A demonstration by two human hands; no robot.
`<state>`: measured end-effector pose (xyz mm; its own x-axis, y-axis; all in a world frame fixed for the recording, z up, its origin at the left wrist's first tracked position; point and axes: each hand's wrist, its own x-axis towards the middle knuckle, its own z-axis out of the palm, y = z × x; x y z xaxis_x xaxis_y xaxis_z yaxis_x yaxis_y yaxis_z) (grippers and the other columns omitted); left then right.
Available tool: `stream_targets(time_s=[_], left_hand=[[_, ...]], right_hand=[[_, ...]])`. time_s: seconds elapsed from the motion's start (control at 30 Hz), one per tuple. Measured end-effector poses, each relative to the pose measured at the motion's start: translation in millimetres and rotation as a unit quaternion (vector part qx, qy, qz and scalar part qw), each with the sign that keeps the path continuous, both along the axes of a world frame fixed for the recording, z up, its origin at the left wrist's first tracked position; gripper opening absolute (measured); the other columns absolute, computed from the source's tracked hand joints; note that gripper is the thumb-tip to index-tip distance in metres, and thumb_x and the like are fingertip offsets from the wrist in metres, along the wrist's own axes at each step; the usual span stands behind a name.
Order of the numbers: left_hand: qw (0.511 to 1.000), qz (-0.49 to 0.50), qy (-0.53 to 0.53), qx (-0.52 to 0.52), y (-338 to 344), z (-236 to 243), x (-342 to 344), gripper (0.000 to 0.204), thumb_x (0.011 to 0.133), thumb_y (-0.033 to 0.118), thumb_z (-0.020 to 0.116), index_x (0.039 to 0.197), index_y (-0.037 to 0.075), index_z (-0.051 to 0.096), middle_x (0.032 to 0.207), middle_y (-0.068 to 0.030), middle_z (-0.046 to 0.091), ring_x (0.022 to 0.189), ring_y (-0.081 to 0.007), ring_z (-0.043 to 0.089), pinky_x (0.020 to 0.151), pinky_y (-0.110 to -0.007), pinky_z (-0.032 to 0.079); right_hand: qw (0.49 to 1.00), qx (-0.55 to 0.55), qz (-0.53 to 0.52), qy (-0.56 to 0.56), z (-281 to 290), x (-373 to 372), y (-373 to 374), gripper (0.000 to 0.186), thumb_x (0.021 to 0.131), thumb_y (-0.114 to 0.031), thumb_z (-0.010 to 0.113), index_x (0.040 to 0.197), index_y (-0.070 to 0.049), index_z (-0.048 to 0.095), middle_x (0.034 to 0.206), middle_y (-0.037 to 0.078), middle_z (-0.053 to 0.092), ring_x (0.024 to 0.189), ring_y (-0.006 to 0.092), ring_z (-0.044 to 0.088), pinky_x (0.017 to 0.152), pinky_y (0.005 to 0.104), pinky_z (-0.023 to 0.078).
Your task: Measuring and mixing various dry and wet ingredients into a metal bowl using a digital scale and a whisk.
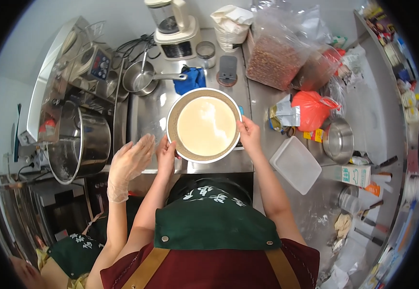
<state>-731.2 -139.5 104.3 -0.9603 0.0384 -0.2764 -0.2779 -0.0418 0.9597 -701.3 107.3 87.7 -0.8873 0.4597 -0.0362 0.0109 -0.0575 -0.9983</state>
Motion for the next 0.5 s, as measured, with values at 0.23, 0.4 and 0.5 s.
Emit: stream_targets(time_s=[0.23, 0.4, 0.5], left_hand=[[0.998, 0.044, 0.025, -0.032, -51, -18, 3, 0.036, 0.082, 0.007, 0.046, 0.117, 0.0, 0.044, 0.073, 0.0007, 0.055, 0.048, -0.0018, 0.045, 0.038, -0.015, 0.034], [0.976, 0.004, 0.064, -0.209, -108, 2, 5, 0.031, 0.082, 0.01, 0.047, 0.114, 0.007, 0.049, 0.088, -0.003, 0.051, 0.066, -0.0071, 0.052, 0.051, -0.019, 0.043], [0.808, -0.191, 0.257, -0.495, -125, 48, -10, 0.031, 0.083, 0.011, 0.047, 0.113, 0.004, 0.047, 0.1, -0.0077, 0.047, 0.076, -0.0106, 0.051, 0.06, -0.021, 0.044]], right_hand=[[0.997, 0.001, 0.068, -0.02, -32, -23, -44, 0.019, 0.081, -0.005, 0.052, 0.098, 0.003, 0.056, 0.061, 0.005, 0.058, 0.054, 0.0052, 0.049, 0.05, 0.0222, 0.04], [0.987, 0.094, 0.126, -0.029, -46, -47, -89, 0.019, 0.077, -0.01, 0.056, 0.093, 0.0, 0.057, 0.054, 0.01, 0.052, 0.046, 0.0139, 0.048, 0.046, 0.0283, 0.038], [0.978, 0.134, 0.158, -0.038, -32, -59, -108, 0.016, 0.076, -0.012, 0.056, 0.089, -0.002, 0.058, 0.056, 0.013, 0.054, 0.048, 0.0223, 0.051, 0.048, 0.0323, 0.04]])
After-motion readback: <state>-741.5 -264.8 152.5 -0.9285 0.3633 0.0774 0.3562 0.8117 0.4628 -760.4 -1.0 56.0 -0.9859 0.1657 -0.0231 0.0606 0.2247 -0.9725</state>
